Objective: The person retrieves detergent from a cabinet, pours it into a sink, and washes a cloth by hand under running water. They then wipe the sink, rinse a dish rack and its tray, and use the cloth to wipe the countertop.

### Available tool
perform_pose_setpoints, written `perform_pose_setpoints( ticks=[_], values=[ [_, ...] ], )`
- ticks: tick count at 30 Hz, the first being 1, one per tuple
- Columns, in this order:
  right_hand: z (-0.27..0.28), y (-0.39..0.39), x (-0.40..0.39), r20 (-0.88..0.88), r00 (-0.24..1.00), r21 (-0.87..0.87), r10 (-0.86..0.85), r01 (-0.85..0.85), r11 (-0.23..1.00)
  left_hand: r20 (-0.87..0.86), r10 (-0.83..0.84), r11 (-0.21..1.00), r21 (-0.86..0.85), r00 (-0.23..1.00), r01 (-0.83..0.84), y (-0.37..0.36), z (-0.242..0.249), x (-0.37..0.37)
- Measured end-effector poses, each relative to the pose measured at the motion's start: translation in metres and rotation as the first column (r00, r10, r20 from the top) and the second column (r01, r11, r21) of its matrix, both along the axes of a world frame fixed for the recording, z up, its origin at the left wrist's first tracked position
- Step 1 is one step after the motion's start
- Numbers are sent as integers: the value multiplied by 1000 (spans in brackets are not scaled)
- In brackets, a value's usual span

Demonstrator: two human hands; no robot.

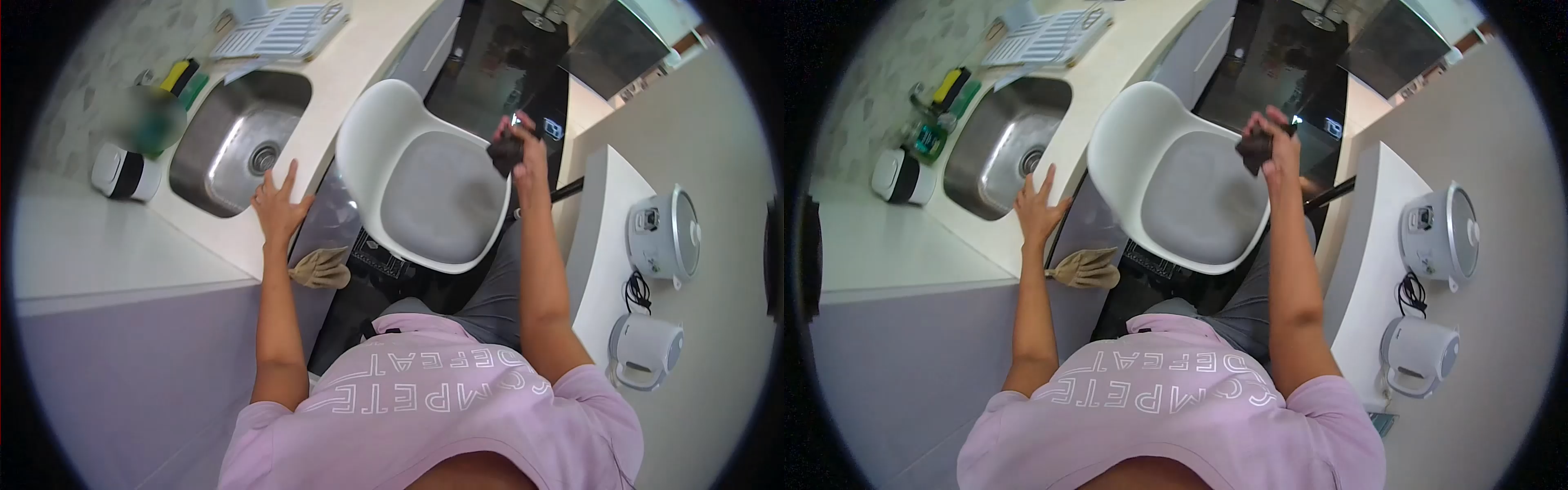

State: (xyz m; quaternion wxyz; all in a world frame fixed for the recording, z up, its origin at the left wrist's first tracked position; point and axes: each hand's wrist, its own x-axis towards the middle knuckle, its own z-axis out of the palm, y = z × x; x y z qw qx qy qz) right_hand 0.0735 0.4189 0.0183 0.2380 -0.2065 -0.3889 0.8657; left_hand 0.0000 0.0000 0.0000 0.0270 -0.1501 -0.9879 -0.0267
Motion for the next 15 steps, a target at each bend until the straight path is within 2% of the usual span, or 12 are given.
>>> perform_pose_setpoints(
  ticks=[2, 3, 5, 6, 7, 8, 9, 10, 11, 13, 14, 15],
  values=[
    [-42, -1, 41, 119, 985, -67, -127, 135, 989, -73, 7, 992, 123, 997, 2, -13, -7, -11],
    [-65, 11, 75, 179, 968, -118, -174, 197, 973, -71, -19, 996, 91, 997, 25, -9, -3, -9],
    [-135, 28, 110, 263, 933, -197, -247, 303, 932, -221, -78, 939, 311, 972, 146, -12, -18, -37],
    [-143, 35, 143, 415, 866, -96, -280, 348, 933, -216, -91, 837, 512, 972, 192, 12, -18, -30],
    [-153, 29, 164, 539, 784, -21, -307, 377, 926, -220, -111, 829, 517, 969, 212, 29, -10, -32],
    [-160, 17, 177, 656, 700, 27, -283, 352, 936, -89, -155, 637, 752, 984, 169, 48, 0, -38],
    [-167, 7, 182, 754, 605, 69, -258, 318, 946, 21, -233, 398, 914, 972, 76, 70, 11, -47],
    [-185, 3, 187, 806, 567, 45, -167, 223, 974, 144, -360, 157, 983, 922, -92, 92, 19, -54],
    [-206, -2, 193, 854, 515, 12, -75, 126, 992, 132, -377, 157, 985, 917, -78, 106, 21, -63],
    [-228, -21, 191, 807, 581, 46, -103, 113, 993, 312, -381, 421, 897, 870, -137, 134, 19, -86],
    [-229, -30, 191, 796, 605, -5, -20, 38, 999, 275, -347, 471, 878, 897, -86, 137, 9, -101],
    [-227, -32, 188, 779, 624, -45, 60, -40, 998, 247, -359, 459, 887, 900, -60, 141, 18, -107]
  ],
)
